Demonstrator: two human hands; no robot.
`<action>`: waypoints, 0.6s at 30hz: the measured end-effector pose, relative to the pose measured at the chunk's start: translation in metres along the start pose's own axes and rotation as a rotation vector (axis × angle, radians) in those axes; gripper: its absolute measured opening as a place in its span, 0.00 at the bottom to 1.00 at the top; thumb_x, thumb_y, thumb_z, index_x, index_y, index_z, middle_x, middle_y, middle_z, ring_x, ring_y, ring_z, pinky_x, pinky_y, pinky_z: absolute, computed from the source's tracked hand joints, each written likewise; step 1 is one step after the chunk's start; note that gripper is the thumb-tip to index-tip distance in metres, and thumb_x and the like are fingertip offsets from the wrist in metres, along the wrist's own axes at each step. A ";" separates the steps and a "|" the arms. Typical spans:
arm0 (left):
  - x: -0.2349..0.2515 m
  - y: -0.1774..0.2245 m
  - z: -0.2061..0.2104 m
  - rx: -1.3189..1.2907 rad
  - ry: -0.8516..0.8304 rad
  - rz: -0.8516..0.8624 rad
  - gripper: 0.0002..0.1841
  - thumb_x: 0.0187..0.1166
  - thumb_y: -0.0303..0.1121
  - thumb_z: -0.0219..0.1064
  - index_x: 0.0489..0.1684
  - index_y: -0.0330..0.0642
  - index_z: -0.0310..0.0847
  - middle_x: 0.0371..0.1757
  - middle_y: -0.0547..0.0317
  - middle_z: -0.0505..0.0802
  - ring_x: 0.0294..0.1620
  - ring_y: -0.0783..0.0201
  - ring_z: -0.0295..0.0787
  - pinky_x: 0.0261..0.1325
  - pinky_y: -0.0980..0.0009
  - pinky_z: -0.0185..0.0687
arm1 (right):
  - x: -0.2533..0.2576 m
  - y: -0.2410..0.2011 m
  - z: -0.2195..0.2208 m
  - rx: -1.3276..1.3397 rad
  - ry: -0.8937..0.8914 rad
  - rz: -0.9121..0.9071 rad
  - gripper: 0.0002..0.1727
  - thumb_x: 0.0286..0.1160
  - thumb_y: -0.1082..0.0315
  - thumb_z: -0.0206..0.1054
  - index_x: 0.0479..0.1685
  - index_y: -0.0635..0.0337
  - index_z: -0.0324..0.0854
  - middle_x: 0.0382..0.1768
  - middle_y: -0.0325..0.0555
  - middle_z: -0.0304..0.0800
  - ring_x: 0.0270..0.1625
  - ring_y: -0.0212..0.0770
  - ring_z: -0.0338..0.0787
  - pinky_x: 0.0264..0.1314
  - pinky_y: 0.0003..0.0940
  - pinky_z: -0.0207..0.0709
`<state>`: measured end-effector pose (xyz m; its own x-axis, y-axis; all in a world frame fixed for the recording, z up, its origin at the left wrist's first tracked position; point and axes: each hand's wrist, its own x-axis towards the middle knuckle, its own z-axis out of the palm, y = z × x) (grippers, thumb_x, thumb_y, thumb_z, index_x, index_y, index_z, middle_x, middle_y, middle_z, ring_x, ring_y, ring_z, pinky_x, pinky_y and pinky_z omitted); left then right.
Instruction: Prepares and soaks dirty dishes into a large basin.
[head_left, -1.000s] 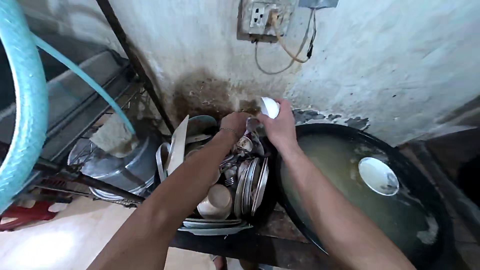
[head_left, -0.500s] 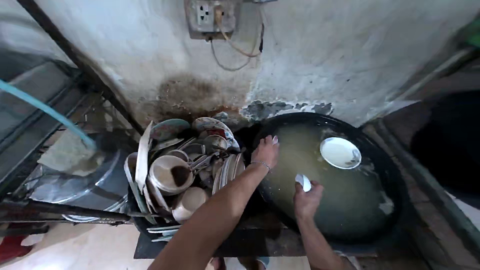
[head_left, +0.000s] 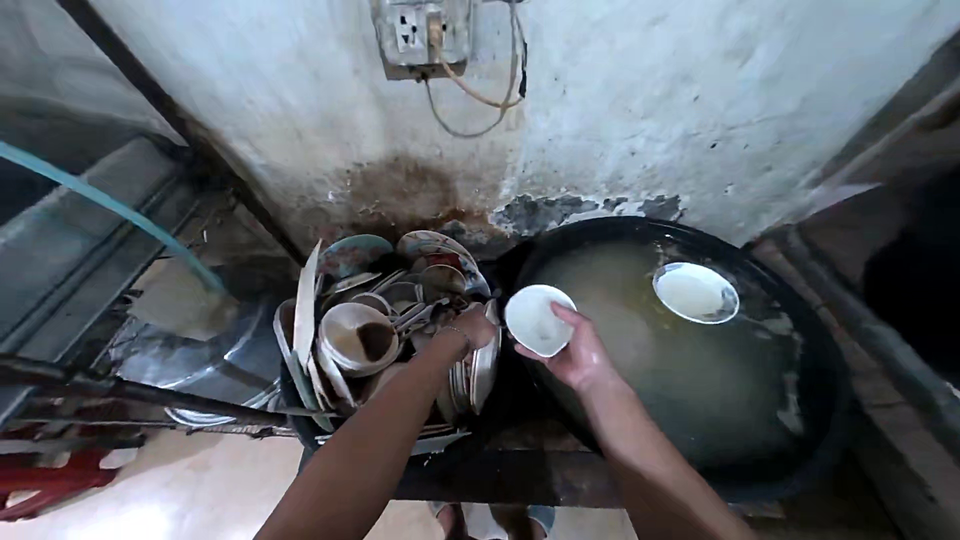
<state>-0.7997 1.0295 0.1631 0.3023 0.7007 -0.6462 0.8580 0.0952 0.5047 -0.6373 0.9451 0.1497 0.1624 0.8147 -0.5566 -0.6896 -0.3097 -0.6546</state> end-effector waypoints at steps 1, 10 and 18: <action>-0.006 0.003 -0.005 -0.004 -0.004 -0.016 0.24 0.88 0.37 0.60 0.80 0.35 0.70 0.64 0.30 0.86 0.56 0.38 0.89 0.57 0.38 0.84 | 0.000 -0.003 0.014 -0.071 -0.039 0.001 0.27 0.89 0.49 0.53 0.80 0.52 0.69 0.64 0.59 0.86 0.58 0.60 0.91 0.51 0.60 0.88; -0.019 0.013 -0.020 0.079 0.361 0.096 0.25 0.73 0.38 0.77 0.64 0.31 0.81 0.59 0.33 0.91 0.62 0.35 0.88 0.63 0.33 0.82 | -0.003 -0.034 0.110 -0.792 0.026 -0.325 0.28 0.81 0.50 0.67 0.75 0.54 0.72 0.58 0.56 0.88 0.55 0.52 0.90 0.54 0.56 0.86; -0.005 0.009 -0.043 0.197 0.343 0.151 0.20 0.89 0.41 0.60 0.63 0.31 0.84 0.63 0.32 0.90 0.68 0.34 0.86 0.67 0.33 0.78 | -0.007 -0.039 0.144 -1.186 0.083 -0.546 0.30 0.79 0.47 0.69 0.74 0.54 0.74 0.64 0.61 0.84 0.62 0.60 0.88 0.60 0.65 0.81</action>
<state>-0.8111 1.0571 0.1949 0.3037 0.8943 -0.3288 0.8877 -0.1402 0.4385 -0.7131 1.0221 0.2524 0.2939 0.9525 -0.0799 0.5092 -0.2268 -0.8302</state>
